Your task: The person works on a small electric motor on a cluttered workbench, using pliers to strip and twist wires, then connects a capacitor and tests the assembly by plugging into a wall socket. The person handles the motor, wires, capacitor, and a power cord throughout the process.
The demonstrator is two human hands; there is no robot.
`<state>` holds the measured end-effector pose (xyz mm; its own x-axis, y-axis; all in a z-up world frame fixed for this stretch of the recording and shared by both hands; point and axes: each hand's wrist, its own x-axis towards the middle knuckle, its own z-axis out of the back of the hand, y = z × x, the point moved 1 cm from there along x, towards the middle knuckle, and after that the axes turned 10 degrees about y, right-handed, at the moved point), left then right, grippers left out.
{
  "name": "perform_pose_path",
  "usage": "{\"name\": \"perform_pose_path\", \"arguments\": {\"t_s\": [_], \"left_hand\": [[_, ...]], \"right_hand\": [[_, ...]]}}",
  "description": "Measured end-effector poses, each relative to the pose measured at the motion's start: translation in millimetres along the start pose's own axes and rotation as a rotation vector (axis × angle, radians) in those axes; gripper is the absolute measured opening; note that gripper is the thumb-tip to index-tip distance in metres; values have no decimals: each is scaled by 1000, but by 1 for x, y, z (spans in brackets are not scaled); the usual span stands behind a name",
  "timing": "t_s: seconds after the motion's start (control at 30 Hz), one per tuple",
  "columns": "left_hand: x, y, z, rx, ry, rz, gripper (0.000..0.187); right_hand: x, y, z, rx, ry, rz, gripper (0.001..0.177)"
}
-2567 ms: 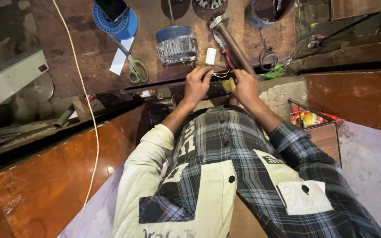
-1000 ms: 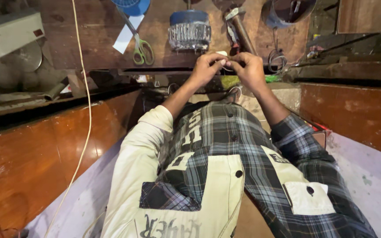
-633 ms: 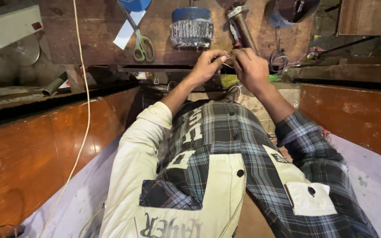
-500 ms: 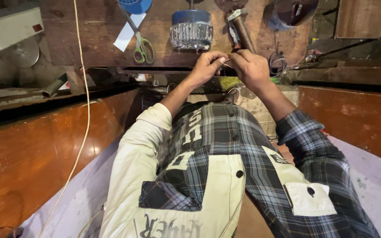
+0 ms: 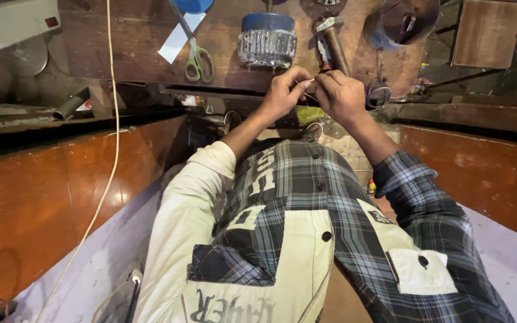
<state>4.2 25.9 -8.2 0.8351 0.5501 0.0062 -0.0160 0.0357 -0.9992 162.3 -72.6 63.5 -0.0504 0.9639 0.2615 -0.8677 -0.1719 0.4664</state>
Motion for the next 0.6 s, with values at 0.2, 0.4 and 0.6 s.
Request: {"name": "perform_pose_path", "arguments": {"t_s": [0.2,0.4,0.6], "left_hand": [[0,21,-4,-127,-23,-6,6],[3,51,-16,-304,-88,-18,5],[1,55,-15,-223,-111,-50,4]], "right_hand": [[-11,-15,-29,462,-20,-324,14],[-10,-20,-47,1450,82,-849,21],[-7,10,-8,108,-71,-90,28]]}}
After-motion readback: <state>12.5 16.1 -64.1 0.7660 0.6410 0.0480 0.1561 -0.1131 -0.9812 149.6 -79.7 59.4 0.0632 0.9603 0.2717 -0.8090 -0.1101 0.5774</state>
